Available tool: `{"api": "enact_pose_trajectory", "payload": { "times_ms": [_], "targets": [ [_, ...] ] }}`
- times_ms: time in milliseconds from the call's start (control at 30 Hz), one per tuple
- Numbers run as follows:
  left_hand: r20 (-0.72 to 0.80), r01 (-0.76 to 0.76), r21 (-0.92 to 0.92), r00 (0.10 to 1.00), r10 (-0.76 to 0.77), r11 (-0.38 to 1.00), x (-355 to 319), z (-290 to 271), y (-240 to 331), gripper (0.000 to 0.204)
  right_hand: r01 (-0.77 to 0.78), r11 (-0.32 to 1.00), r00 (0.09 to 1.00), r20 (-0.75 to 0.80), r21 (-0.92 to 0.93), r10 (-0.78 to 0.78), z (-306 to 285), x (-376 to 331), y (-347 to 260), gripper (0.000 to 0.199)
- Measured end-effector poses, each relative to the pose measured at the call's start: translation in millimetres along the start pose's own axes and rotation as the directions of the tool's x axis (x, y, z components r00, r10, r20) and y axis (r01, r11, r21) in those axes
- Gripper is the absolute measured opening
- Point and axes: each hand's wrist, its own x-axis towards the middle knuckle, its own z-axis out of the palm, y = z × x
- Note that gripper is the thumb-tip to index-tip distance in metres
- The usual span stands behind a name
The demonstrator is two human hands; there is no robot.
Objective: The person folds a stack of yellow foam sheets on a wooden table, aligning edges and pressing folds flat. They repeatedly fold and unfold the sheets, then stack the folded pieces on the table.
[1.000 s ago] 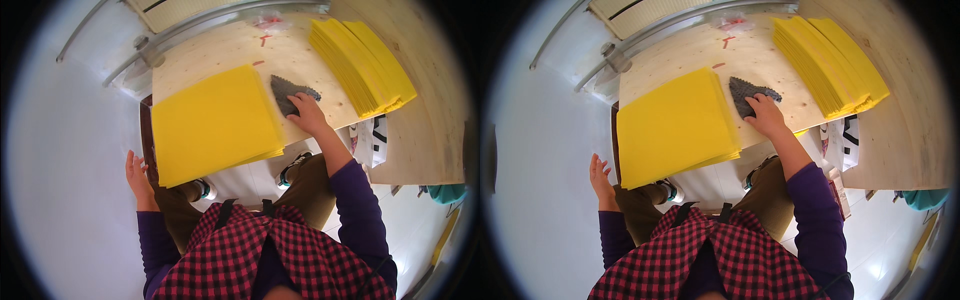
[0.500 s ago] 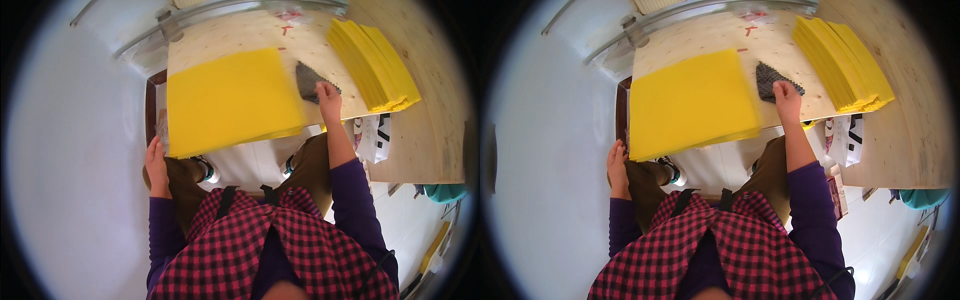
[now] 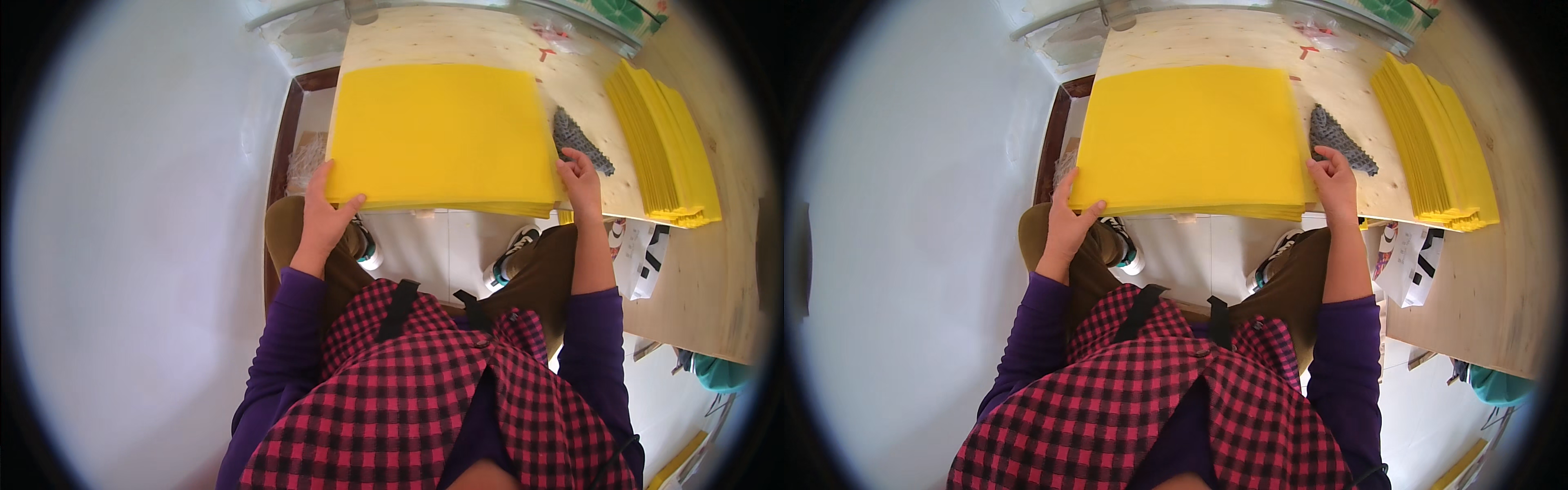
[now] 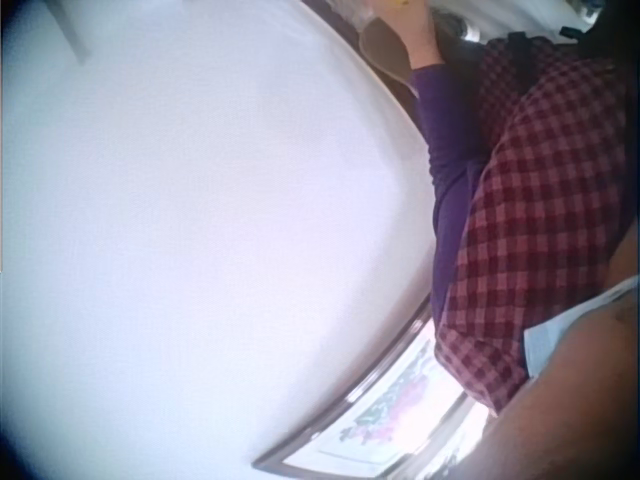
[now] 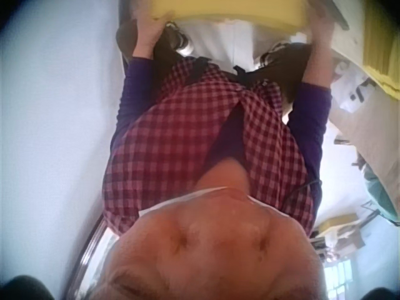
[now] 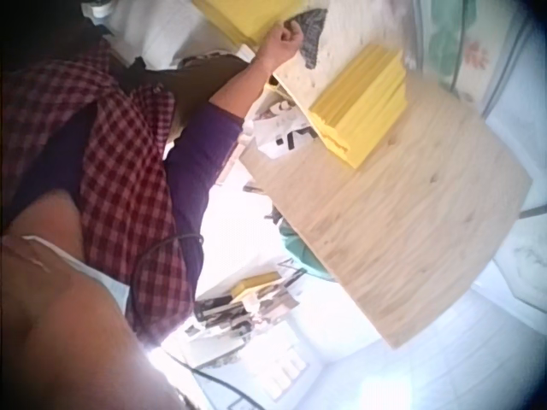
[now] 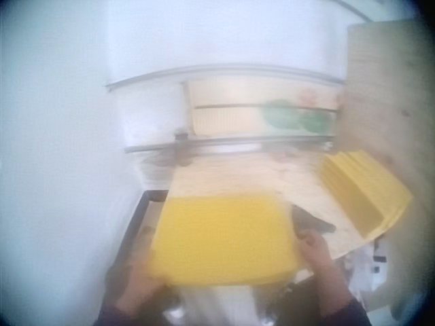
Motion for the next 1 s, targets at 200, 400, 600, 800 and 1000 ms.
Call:
{"api": "enact_pose_trajectory", "payload": {
  "times_ms": [200,400,600,800,1000],
  "targets": [
    [0.013,0.065,-0.064,0.998,-0.064,0.996,-4,-2,-1,0.068,0.053,0.998,0.997,0.052,0.026,-0.054,5,-3,-2,0.034],
    [0.023,0.143,-0.166,0.990,-0.141,0.976,-1,-3,-3,0.057,0.126,0.992,0.991,0.041,0.005,-0.126,7,-7,-6,0.034],
    [0.038,0.169,-0.272,0.986,-0.165,0.948,6,-6,-10,0.050,0.209,0.978,0.976,0.055,0.029,-0.210,15,-3,-7,0.031],
    [0.062,0.198,-0.380,0.980,-0.189,0.904,12,-4,-5,0.045,0.223,0.974,0.974,0.063,-0.046,-0.220,22,2,-3,0.028],
    [0.080,0.183,-0.410,0.983,-0.165,0.893,9,-4,-4,0.045,0.196,0.980,0.979,0.072,-0.040,-0.192,22,4,0,0.028]
  ]
}}
